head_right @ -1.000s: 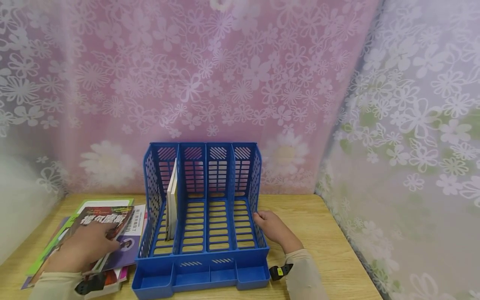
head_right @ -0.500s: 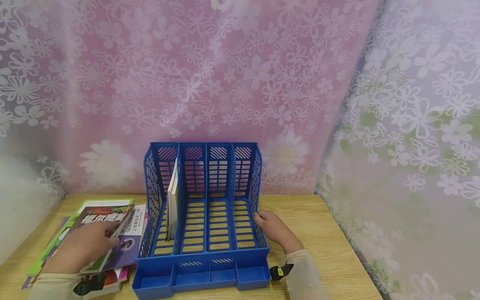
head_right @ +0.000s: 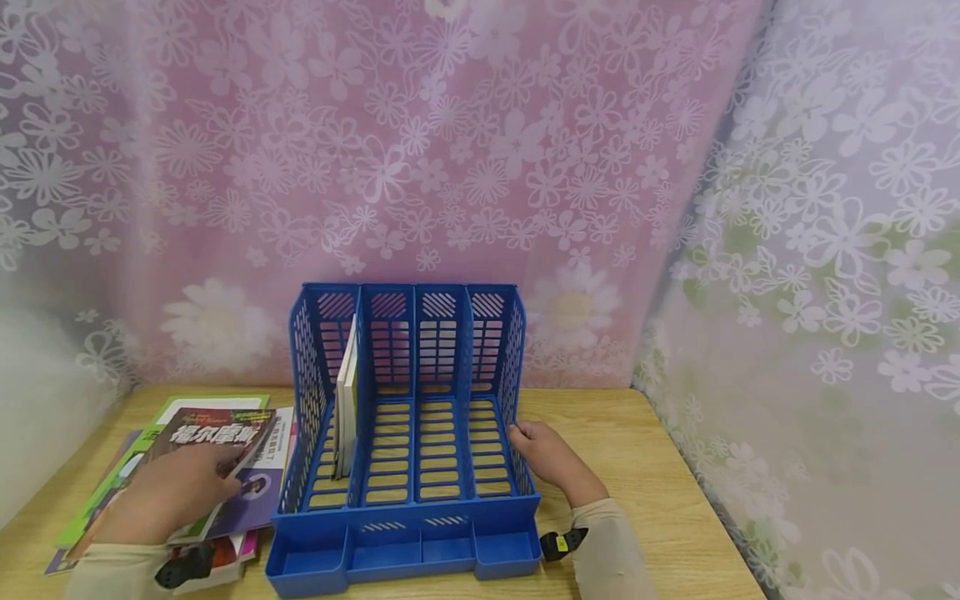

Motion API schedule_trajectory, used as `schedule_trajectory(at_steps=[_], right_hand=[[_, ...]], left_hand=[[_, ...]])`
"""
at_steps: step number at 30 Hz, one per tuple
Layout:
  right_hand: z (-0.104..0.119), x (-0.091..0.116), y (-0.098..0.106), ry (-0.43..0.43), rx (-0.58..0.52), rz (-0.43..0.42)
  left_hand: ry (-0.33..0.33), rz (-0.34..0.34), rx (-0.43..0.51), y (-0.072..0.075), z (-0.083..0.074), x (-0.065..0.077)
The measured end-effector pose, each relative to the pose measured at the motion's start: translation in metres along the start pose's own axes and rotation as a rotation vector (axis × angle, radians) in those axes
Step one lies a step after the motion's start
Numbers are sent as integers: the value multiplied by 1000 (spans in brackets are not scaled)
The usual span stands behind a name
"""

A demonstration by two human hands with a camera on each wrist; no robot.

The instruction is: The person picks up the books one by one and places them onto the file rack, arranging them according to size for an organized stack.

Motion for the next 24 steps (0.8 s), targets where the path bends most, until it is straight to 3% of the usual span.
schedule_trajectory(at_steps=[24], right_hand=[[1, 1, 1, 20, 19, 7]], left_hand=[[-5, -46, -44, -4, -6, -3]])
Point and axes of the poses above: each hand's wrist, its own x-axis away from the middle knuckle, its own y-axis out of the back of the hand, z = x × y, the point moved 1 cm from there along -x, towards the middle knuckle, and after that the axes turned 5 degrees about x, right-handed, at the moved point
